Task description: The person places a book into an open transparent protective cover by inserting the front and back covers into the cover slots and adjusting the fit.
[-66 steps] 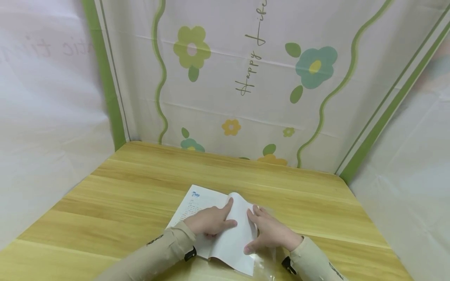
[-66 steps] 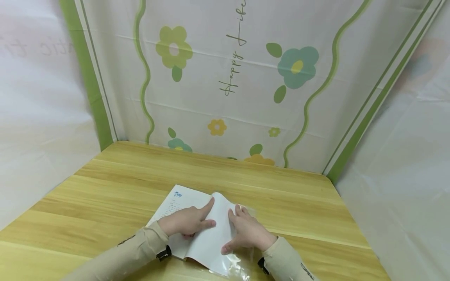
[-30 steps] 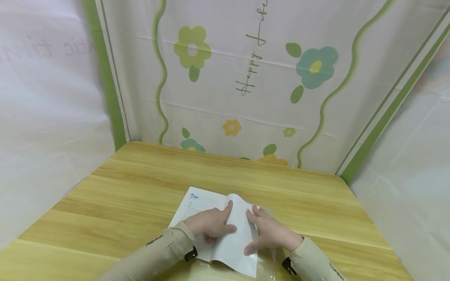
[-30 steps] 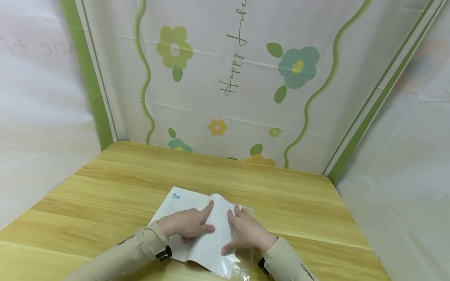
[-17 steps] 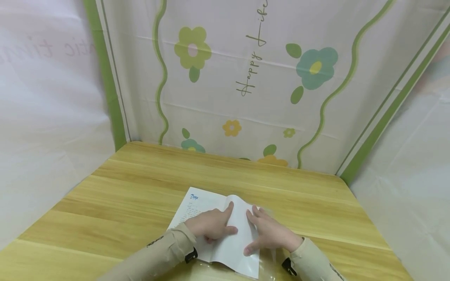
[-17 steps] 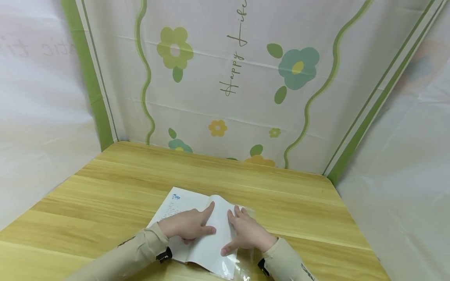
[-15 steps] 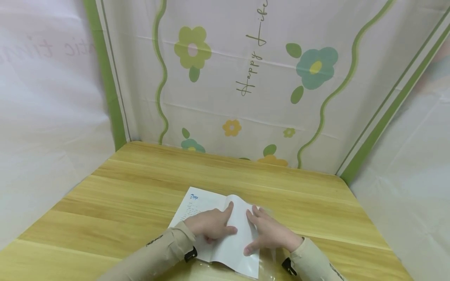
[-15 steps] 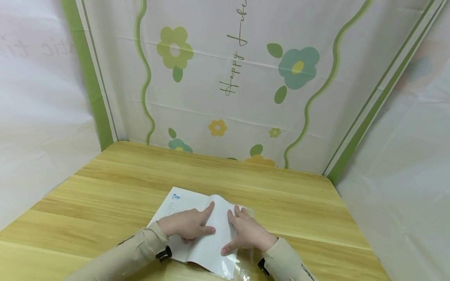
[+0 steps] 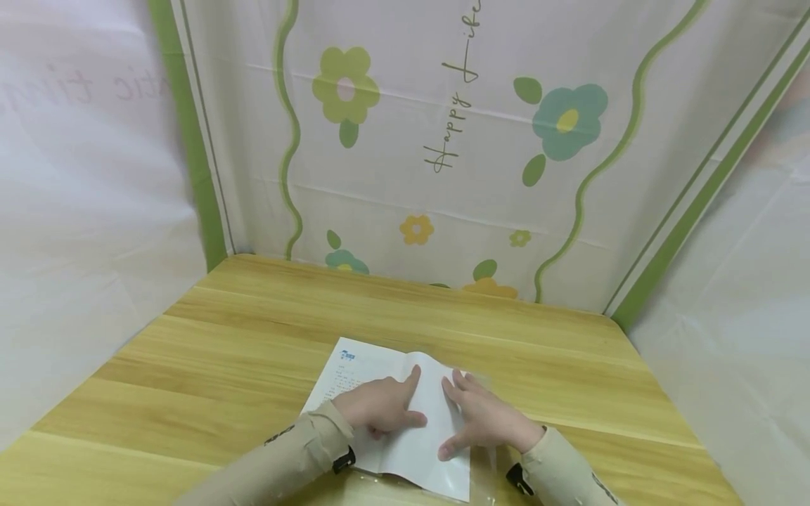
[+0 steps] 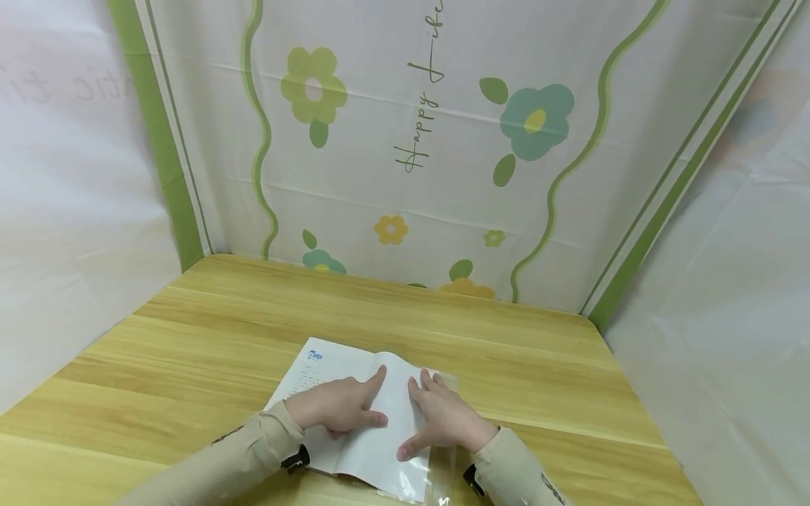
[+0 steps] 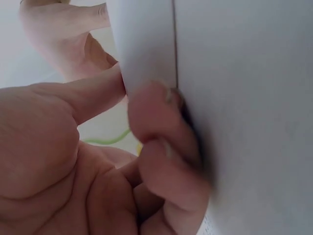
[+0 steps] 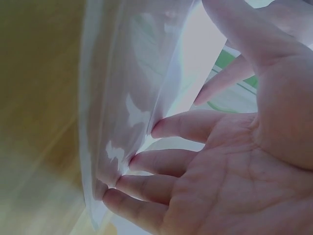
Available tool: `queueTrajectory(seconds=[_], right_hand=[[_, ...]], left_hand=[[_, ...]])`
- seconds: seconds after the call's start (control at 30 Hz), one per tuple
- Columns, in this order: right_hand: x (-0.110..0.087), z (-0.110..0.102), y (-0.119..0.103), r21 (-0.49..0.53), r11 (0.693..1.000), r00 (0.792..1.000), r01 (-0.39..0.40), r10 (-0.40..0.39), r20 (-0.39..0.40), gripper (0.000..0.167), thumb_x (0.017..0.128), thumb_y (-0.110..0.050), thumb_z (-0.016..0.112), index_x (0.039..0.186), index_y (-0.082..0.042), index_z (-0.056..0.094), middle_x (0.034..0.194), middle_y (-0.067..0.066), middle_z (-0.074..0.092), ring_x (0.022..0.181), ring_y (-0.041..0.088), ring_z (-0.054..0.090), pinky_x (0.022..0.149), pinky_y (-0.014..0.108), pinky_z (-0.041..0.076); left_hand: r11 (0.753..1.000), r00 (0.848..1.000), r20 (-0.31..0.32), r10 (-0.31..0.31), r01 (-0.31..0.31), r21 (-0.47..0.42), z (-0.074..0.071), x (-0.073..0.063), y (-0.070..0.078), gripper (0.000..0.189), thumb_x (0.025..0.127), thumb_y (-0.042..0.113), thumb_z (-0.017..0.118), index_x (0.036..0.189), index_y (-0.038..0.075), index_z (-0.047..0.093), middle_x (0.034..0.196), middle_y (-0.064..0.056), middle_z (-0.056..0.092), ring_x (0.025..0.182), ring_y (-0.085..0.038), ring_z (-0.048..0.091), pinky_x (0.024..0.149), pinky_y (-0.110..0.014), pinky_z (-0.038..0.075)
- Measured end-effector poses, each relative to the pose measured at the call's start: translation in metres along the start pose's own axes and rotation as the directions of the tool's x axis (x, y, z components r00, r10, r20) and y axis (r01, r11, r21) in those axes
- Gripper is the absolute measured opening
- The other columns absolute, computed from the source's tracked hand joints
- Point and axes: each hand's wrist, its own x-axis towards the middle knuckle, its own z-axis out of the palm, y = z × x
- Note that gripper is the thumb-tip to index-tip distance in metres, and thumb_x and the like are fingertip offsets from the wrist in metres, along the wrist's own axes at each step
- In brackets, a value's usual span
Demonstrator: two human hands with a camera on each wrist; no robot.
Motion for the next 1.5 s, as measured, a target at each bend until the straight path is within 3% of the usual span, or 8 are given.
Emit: queueTrajectory(seconds=[0.13, 0.27, 0.67, 0.93, 1.27, 1.5], right_hand=[[-0.0001, -0.0001, -0.0003, 0.015, 1.0, 1.0, 0.0, 0.0, 0.002, 0.119, 0.06, -0.051, 0.089, 0.143, 0.016, 0.036, 0.149, 0.041, 0.019, 0.135, 0.059, 0.019, 0.108, 0.064, 0.025], [0.0006, -0.0002, 0.0002, 0.01, 1.0, 1.0, -0.005, 0.005, 0.004, 0.119, 0.06, -0.052, 0.088, 0.143, 0.015, 0.036, 0.15, 0.04, 0.019, 0.136, 0.059, 0.018, 0.108, 0.064, 0.025], [0.0011, 0.0019, 0.0036, 0.004, 1.0, 1.0, -0.007, 0.007, 0.002, 0.118, 0.06, -0.052, 0.088, 0.143, 0.014, 0.036, 0.15, 0.039, 0.019, 0.136, 0.058, 0.019, 0.109, 0.064, 0.024], [0.0011, 0.0016, 0.0019, 0.011, 1.0, 1.0, -0.01, 0.01, 0.001, 0.117, 0.061, -0.051, 0.089, 0.143, 0.014, 0.037, 0.15, 0.039, 0.02, 0.136, 0.058, 0.019, 0.109, 0.064, 0.024], [0.0019, 0.0016, -0.0002, 0.003, 1.0, 1.0, -0.015, 0.015, -0.01, 0.118, 0.059, -0.051, 0.089, 0.142, 0.014, 0.038, 0.149, 0.04, 0.021, 0.136, 0.058, 0.019, 0.109, 0.064, 0.023], [0.0009, 0.0022, -0.0032, 0.024, 0.999, 1.0, -0.021, 0.022, -0.013, 0.118, 0.058, -0.049, 0.09, 0.142, 0.015, 0.038, 0.149, 0.04, 0.02, 0.136, 0.058, 0.019, 0.109, 0.064, 0.022]], left_hand=[[1.0, 0.999, 0.043, 0.007, -0.006, -0.023, -0.003, -0.0006, -0.002, 0.087, 0.094, 0.039, 0.067, 0.158, 0.009, 0.017, 0.054, -0.005, 0.054, 0.035, -0.014, 0.046, 0.038, -0.026, 0.04], [0.999, 0.998, 0.069, 0.013, -0.01, -0.038, -0.005, 0.0005, -0.0038, 0.088, 0.094, 0.038, 0.067, 0.158, 0.008, 0.015, 0.055, -0.006, 0.055, 0.037, -0.015, 0.049, 0.039, -0.027, 0.044], [1.0, 0.999, 0.049, 0.001, -0.001, 0.003, -0.0026, 0.0008, -0.0003, 0.088, 0.092, 0.04, 0.068, 0.158, 0.009, 0.017, 0.057, -0.004, 0.055, 0.036, -0.012, 0.046, 0.037, -0.024, 0.037], [0.999, 0.992, 0.127, 0.021, -0.016, -0.04, -0.0071, 0.0056, -0.006, 0.081, 0.097, 0.034, 0.063, 0.158, 0.008, 0.015, 0.058, -0.007, 0.059, 0.04, -0.014, 0.05, 0.04, -0.025, 0.042], [1.0, 0.999, 0.031, 0.01, -0.011, 0.011, 0.0003, 0.0011, -0.0009, 0.081, 0.094, 0.033, 0.067, 0.157, 0.009, 0.022, 0.06, -0.004, 0.056, 0.035, -0.01, 0.043, 0.035, -0.022, 0.034], [0.999, 1.0, 0.028, -0.003, 0.003, 0.032, 0.0006, 0.0003, 0.0019, 0.08, 0.095, 0.034, 0.066, 0.157, 0.01, 0.022, 0.063, -0.005, 0.058, 0.036, -0.01, 0.045, 0.035, -0.022, 0.036]])
